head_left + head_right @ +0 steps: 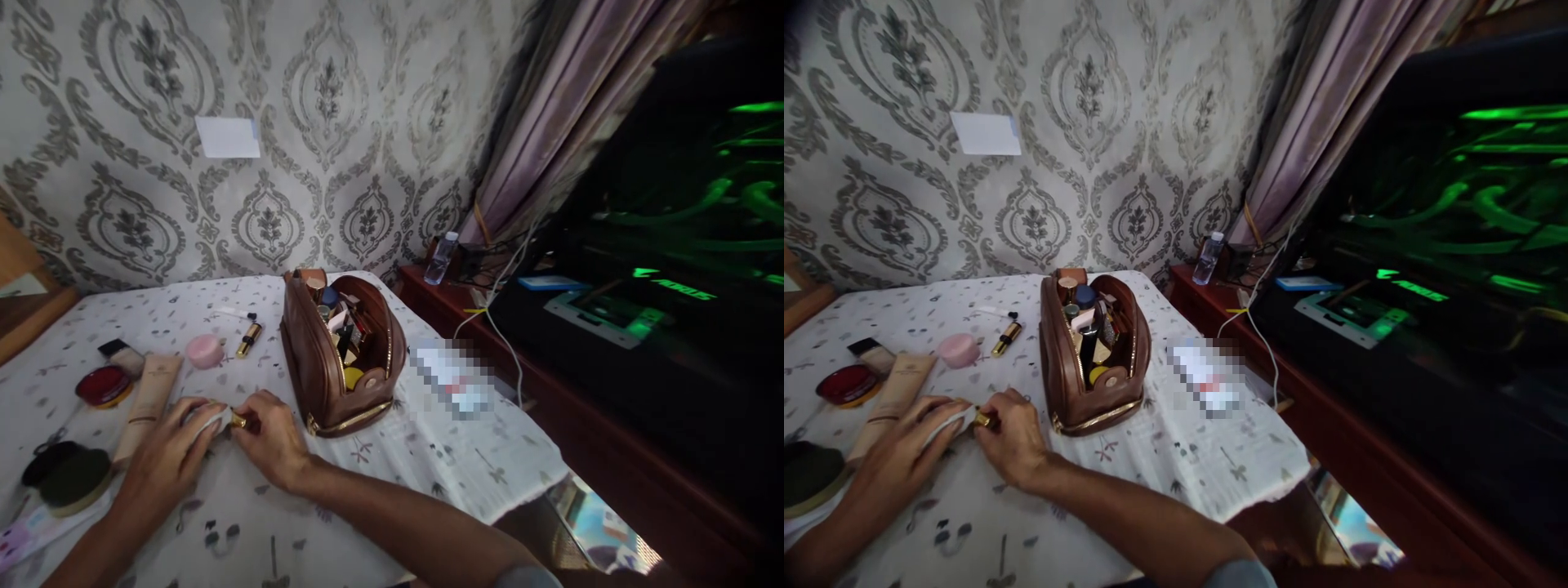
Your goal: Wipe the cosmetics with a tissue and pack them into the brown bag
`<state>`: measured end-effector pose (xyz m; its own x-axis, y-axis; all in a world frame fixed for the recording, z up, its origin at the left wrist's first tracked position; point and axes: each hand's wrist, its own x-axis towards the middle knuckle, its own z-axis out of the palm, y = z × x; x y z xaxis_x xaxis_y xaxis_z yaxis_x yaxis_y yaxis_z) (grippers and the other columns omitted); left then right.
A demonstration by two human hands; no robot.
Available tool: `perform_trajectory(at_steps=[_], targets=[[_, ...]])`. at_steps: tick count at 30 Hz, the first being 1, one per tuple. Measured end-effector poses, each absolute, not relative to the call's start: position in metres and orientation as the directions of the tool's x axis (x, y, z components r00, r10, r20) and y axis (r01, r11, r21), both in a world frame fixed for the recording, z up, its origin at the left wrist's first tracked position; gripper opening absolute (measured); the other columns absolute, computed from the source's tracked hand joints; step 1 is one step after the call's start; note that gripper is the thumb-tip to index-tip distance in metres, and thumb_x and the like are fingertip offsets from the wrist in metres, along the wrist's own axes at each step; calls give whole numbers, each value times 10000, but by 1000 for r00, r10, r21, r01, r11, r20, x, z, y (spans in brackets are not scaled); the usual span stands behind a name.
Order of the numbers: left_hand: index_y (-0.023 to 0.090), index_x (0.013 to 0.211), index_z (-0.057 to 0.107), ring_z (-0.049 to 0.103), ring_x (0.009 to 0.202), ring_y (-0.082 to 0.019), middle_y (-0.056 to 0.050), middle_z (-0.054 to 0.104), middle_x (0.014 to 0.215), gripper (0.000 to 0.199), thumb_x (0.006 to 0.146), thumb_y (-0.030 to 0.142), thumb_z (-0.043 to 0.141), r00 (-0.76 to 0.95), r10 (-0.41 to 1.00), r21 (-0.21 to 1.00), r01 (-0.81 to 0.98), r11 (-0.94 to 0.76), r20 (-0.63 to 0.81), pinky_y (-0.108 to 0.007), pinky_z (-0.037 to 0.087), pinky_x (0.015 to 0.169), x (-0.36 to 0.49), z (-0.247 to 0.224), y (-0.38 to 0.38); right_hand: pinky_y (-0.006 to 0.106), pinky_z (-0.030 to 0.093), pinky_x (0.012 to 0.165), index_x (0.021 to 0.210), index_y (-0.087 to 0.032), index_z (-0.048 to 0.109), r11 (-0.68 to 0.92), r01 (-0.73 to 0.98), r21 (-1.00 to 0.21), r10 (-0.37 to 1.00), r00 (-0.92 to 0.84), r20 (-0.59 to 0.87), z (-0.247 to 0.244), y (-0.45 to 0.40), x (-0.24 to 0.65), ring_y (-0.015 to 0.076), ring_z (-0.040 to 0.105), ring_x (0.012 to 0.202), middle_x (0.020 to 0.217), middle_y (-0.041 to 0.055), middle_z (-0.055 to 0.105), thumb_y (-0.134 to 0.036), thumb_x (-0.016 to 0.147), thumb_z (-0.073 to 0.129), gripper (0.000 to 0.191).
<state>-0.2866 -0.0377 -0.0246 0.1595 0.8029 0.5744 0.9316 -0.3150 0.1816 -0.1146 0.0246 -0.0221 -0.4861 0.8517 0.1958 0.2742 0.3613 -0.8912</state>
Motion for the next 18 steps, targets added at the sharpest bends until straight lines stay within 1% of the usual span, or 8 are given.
perform_trajectory(at_steps=[6,10,13,16,18], targets=[[238,1073,636,683,973,-227,-57,692,1060,339,1002,449,380,55,844,268,935,-231,534,-332,548,844,-293,-27,-36,226,445,749,786,-213,587,357,247,-901,846,-495,199,-23,26,-110,131,572,806,840,-36,561,-27,718,682,219],[260,1071,622,685,975,-239,-44,712,1054,342,985,490,385,37,835,259,942,-212,549,-343,555,845,-299,-30,-35,226,440,764,807,-218,558,381,217,-899,814,-540,215,-25,27,-105,129,551,819,841,-44,512,-46,726,684,229],[271,1061,616,679,959,-232,-28,707,1017,321,983,481,386,42,850,253,946,-203,524,-347,547,849,-304,-32,-33,233,449,779,815,-222,550,362,220,-906,806,-562,186,-25,29,-105,135,546,828,838,-41,487,-77,748,680,206],[266,1064,627,674,972,-238,-29,713,1036,318,966,474,408,21,874,266,949,-170,485,-351,540,857,-308,-35,-32,241,468,802,839,-227,559,332,225,-916,809,-568,154,-24,30,-106,146,563,868,873,-28,503,-111,779,666,168],[293,1113,635,672,982,-248,-5,720,1073,320,950,473,427,-5,884,282,948,-144,467,-365,543,862,-309,-35,-32,245,481,822,869,-231,570,344,210,-915,795,-584,165,-23,30,-105,150,579,890,924,-16,524,-124,802,646,148]])
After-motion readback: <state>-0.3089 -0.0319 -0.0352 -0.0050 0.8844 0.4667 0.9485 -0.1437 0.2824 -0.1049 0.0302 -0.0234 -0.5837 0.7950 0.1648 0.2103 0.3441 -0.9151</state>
